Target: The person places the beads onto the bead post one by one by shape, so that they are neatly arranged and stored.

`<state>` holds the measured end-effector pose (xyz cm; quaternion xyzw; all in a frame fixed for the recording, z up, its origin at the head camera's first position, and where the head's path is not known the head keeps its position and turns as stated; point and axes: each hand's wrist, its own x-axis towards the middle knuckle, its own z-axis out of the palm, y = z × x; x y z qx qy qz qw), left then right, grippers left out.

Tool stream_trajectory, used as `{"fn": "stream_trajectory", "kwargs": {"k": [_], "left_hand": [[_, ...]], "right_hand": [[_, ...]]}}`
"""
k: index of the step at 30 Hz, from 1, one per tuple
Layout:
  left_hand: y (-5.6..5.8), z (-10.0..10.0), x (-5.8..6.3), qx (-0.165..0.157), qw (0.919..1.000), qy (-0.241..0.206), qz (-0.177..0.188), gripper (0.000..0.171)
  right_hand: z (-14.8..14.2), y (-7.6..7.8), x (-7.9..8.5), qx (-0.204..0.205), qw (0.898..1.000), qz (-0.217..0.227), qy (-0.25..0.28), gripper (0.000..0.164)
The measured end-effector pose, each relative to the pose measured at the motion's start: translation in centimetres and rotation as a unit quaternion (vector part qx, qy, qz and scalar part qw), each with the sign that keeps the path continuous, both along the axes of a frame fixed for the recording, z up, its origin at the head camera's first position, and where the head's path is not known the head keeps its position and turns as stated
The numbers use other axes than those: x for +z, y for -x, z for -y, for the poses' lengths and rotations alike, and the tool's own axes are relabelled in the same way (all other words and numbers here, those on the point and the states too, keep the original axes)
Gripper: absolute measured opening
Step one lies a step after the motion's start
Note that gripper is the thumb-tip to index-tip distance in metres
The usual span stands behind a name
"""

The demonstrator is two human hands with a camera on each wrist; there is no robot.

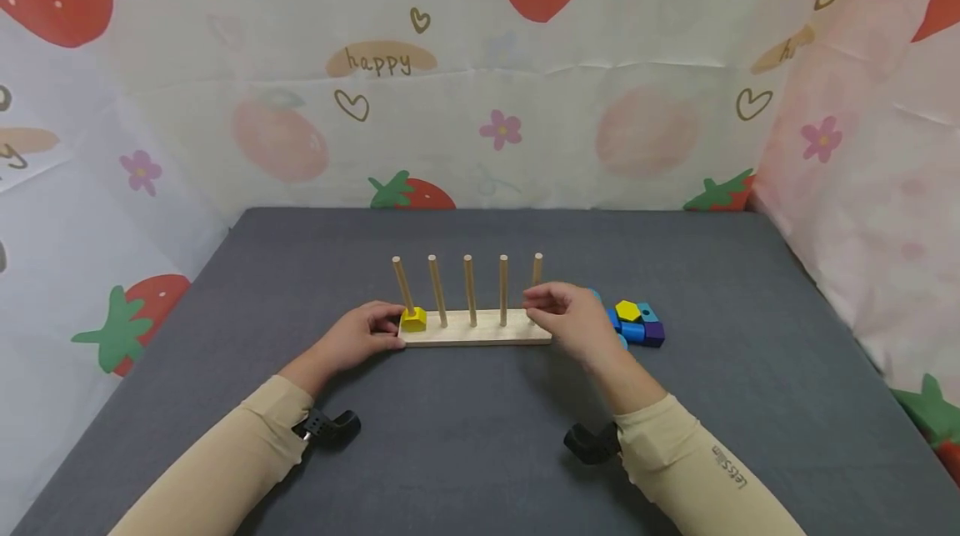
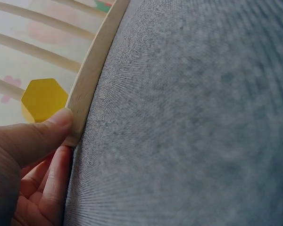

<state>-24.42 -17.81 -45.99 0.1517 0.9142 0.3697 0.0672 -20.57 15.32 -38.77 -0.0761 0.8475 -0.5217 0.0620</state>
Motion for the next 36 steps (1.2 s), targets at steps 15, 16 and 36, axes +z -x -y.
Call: {"fn": "stream_trajectory", "kwargs": {"k": [15,16,36], "left_hand": [[0.0,-0.1,-0.1,0.005,1.0000,0.003,0.005,0.050],[0.0,-0.1,-0.1,0.005,1.0000,0.003,0.004,0.050],[0.2,0.0,-0.2,0.003,1.0000,-0.002,0.002,0.050]], "right_hand": [[-11.0,-0.4,-0.8,-0.110,0.991,-0.003,-0.079,0.048],[-11.5,-0.4,-1.0,-0.115,0.990,-0.003,-0.081,0.047],[-14.7,-0.5,-4.1,-0.126,0.986,0.065,-0.087,0.051]]}}
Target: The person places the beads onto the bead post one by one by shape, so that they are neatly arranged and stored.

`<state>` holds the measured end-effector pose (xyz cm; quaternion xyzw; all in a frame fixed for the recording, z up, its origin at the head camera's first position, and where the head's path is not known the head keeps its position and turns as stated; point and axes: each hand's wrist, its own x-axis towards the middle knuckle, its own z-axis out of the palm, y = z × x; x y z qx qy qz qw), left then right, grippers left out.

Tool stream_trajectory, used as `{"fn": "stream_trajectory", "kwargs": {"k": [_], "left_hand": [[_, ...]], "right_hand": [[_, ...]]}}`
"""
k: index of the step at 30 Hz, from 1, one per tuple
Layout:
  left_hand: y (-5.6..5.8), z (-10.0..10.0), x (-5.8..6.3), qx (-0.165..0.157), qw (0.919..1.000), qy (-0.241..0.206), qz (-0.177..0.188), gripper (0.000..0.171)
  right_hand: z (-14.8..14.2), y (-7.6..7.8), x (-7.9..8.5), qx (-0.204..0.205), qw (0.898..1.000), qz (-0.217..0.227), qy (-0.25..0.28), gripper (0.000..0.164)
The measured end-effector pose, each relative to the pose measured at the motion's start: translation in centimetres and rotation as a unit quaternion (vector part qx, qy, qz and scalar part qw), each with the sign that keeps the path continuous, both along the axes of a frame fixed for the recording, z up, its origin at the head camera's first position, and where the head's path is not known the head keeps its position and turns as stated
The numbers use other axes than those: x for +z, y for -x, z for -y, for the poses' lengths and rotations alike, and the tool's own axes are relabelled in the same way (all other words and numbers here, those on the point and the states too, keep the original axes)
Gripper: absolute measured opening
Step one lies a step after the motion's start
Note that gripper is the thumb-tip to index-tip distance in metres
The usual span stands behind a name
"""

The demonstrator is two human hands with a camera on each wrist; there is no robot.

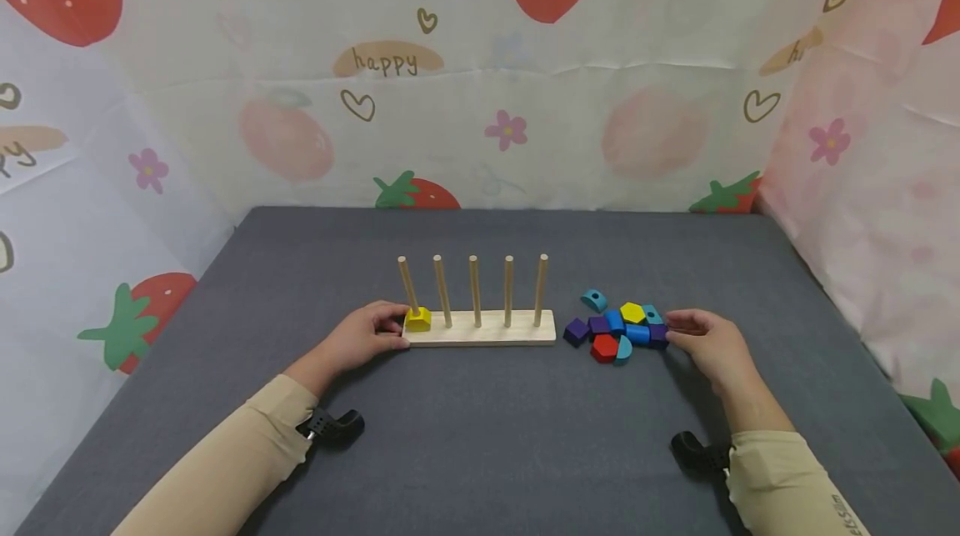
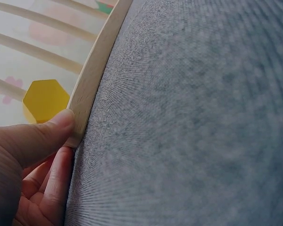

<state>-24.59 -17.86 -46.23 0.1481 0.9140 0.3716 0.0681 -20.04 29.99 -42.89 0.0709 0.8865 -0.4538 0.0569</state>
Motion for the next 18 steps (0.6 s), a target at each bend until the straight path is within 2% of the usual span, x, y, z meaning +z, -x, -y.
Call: {"fn": "stream_trajectory", "kwargs": {"k": [6,18], "left_hand": [[0.11,0.01,-0.19,0.003,1.0000,0.001,0.001,0.050],[0.16,-0.01,-0.34,0.010,0.9999,0.003,0.004,0.050]], "right_hand": [[-0.01,0.12,-0.16,0.008,1.000,0.014,0.006,0.052],[0.78,0.44,0.37,0.019,1.000,0.006,-0.003,0.052]]}}
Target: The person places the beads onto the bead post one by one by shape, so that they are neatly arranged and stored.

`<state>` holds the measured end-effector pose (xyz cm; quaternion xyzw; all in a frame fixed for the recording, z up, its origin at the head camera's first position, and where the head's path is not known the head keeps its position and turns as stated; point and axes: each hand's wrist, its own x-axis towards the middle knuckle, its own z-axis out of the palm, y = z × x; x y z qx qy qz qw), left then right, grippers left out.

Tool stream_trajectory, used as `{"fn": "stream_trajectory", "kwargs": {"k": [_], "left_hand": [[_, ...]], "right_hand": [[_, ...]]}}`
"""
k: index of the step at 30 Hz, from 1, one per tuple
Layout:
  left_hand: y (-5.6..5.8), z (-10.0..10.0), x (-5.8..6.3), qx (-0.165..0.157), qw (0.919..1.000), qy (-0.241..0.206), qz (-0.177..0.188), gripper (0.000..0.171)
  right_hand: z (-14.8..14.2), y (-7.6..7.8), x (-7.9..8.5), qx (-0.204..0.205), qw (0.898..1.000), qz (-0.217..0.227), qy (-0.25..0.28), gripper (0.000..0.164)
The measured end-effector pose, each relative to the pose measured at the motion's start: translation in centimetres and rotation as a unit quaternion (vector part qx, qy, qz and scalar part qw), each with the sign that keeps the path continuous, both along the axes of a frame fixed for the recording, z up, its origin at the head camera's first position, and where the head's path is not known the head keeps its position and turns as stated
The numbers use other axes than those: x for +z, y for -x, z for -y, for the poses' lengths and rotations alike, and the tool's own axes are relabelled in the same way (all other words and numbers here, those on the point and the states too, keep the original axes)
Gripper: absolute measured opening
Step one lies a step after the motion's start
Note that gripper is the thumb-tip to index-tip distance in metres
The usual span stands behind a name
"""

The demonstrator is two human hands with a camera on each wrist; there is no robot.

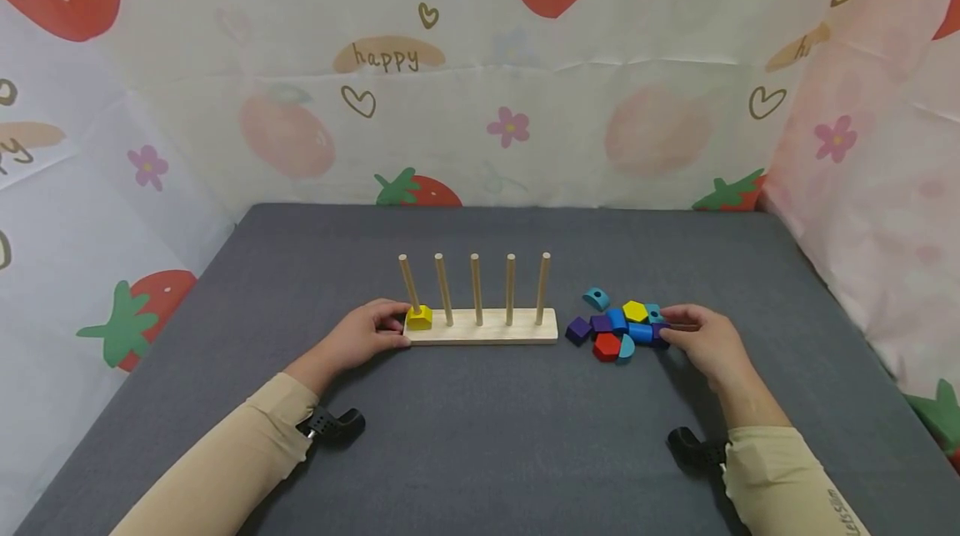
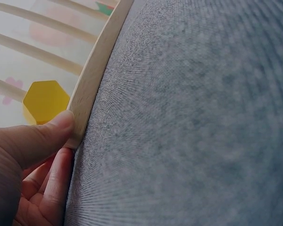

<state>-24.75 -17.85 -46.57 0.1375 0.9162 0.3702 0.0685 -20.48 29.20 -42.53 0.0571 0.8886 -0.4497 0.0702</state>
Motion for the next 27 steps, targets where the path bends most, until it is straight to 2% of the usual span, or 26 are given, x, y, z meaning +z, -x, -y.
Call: {"fn": "stream_trajectory", "kwargs": {"k": [17,22,27], "left_hand": [[0.1,0.0,0.0,-0.007,1.0000,-0.004,-0.004,0.050],[0.1,0.0,0.0,-0.008,1.0000,-0.004,-0.003,0.050],[0.1,0.0,0.1,-0.007,1.0000,-0.003,-0.001,0.050]], "right_hand": [[1.5,0.3,0.3,0.017,0.998,-0.051,-0.039,0.040],[2.1,0.2,0.8,0.040,0.998,-0.034,-0.030,0.036],[3.0,0.2,1.0,0.082,0.996,-0.022,-0.030,0.033]]}}
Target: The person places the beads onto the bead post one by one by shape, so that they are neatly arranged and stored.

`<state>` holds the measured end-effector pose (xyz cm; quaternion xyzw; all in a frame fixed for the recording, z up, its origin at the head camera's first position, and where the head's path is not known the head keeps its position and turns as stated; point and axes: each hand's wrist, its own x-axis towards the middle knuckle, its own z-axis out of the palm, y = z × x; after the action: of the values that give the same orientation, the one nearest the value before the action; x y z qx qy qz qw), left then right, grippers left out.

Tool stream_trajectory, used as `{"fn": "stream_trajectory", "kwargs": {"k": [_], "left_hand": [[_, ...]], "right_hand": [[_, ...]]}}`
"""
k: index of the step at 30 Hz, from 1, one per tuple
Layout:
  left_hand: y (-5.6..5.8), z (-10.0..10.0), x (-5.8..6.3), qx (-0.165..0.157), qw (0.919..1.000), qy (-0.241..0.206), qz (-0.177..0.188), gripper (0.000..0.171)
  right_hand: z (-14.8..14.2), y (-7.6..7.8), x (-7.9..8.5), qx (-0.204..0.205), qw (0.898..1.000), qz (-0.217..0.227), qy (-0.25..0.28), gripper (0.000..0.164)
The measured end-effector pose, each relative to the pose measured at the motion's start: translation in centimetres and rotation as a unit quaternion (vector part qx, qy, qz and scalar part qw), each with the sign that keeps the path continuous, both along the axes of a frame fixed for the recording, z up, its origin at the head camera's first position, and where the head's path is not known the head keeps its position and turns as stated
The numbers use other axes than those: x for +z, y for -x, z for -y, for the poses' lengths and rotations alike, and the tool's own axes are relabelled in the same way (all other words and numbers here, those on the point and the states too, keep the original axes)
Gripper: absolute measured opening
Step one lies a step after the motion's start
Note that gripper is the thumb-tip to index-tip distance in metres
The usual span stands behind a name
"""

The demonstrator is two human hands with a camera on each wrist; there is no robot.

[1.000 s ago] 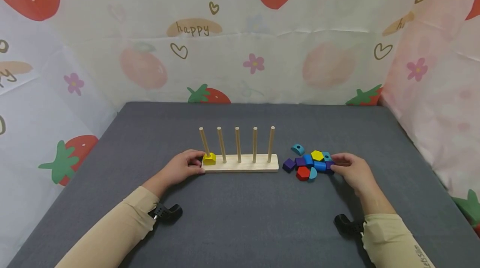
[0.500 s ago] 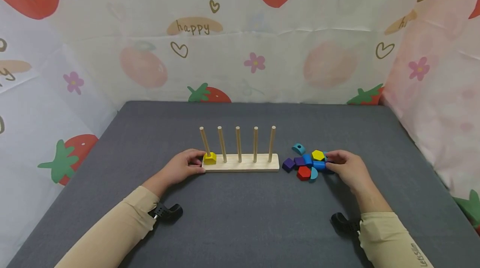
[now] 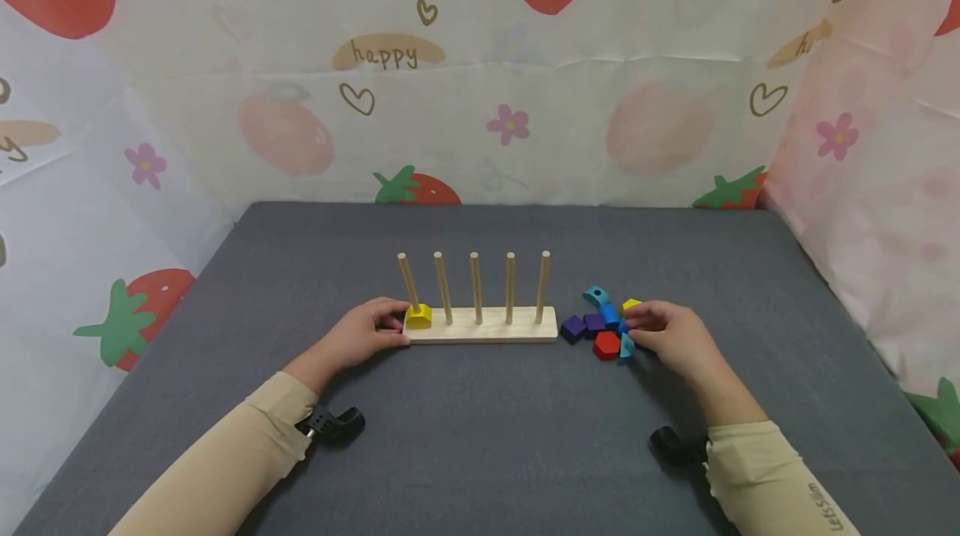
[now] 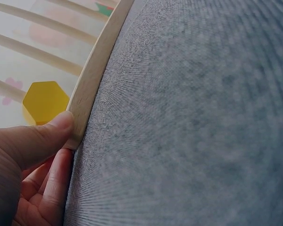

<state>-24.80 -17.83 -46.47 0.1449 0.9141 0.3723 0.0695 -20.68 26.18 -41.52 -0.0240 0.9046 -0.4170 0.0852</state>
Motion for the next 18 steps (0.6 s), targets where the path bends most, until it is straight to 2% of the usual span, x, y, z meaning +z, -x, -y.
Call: {"fn": "stream_trajectory", "kwargs": {"k": [6,18], "left_hand": [[0.1,0.0,0.0,-0.002,1.0000,0.000,-0.001,0.050],[0.0,0.0,0.1,0.000,1.0000,0.000,0.003,0.050]], "right_hand": [[1.0,0.0,-0.2,0.039,0.999,0.002,-0.020,0.034],[1.8,-0.2,-0.4,0.079,0.993,-0.003,-0.088,0.031]]}}
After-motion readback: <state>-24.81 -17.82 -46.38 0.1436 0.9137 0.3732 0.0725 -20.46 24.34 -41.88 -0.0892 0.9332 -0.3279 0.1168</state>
